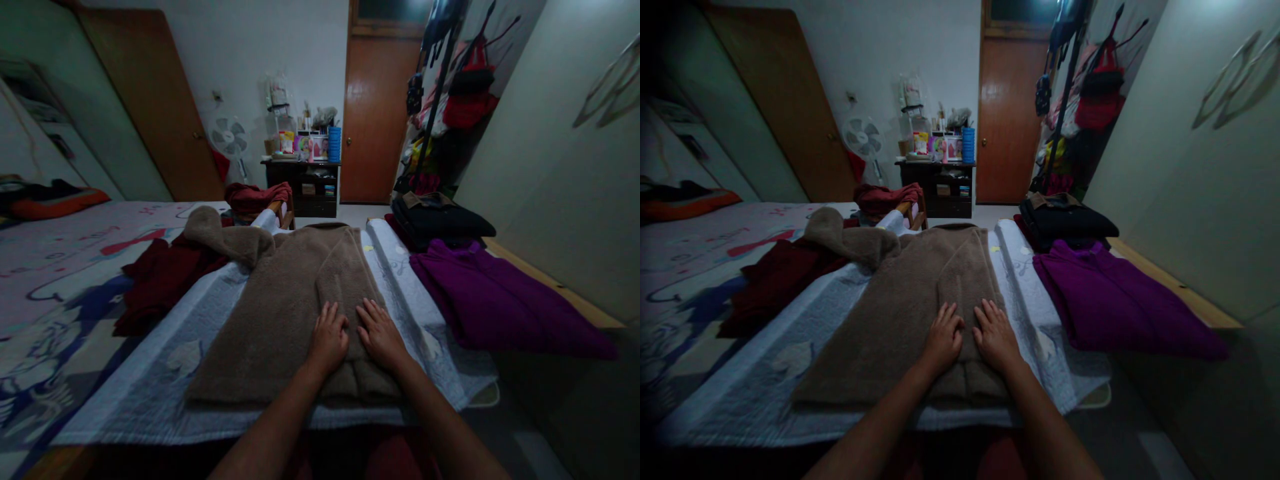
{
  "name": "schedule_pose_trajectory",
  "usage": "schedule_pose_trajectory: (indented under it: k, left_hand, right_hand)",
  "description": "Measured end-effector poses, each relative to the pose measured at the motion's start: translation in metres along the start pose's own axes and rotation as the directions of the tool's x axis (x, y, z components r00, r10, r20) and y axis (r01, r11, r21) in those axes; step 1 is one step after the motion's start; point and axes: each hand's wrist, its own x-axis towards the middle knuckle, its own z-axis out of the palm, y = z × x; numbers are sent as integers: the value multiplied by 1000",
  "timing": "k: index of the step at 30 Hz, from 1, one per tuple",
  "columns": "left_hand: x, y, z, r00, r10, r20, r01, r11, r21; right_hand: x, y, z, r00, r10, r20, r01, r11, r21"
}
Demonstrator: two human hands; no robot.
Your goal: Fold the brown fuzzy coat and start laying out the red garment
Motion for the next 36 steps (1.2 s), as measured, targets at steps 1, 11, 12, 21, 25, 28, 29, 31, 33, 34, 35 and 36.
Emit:
schedule_pose_trajectory:
  k: [1,11,12,21,25,28,29,31,33,34,35,36]
  left_hand:
    - [0,0,0,1000,2,-2,-2,1000,0]
    - [-3,-1,-6,998,39,54,-39,999,-1]
    - [-3,-1,-6,998,37,60,-37,999,1]
    - [-3,4,-8,997,11,80,-14,1000,28]
    - [-3,3,-5,997,15,72,-17,999,29]
    - [-3,3,-4,998,19,68,-21,999,28]
    - [-4,3,-4,998,15,67,-17,999,28]
    - [-4,3,-4,998,8,68,-10,1000,29]
    - [-4,3,-3,997,9,74,-11,999,30]
    - [-4,2,-3,997,8,77,-10,999,31]
    - [-4,2,-3,997,4,82,-7,999,32]
    - [-4,2,-2,996,-2,86,-1,999,34]
  right_hand:
    - [-2,1,0,1000,16,5,-16,1000,-1]
    - [22,6,-31,989,82,125,-87,995,38]
    - [30,5,-35,982,116,150,-122,992,29]
    - [72,-3,-7,983,174,50,-173,984,-32]
    - [66,2,12,981,192,35,-190,981,-36]
    - [68,3,11,980,191,56,-189,981,-49]
    - [71,3,8,977,198,75,-194,980,-52]
    - [82,1,1,967,225,122,-220,974,-50]
    - [97,-1,-4,953,261,156,-257,965,-45]
    - [106,-2,-6,946,281,163,-277,960,-44]
    - [116,-2,-7,940,299,162,-296,954,-43]
    - [125,-2,-6,937,314,154,-311,949,-41]
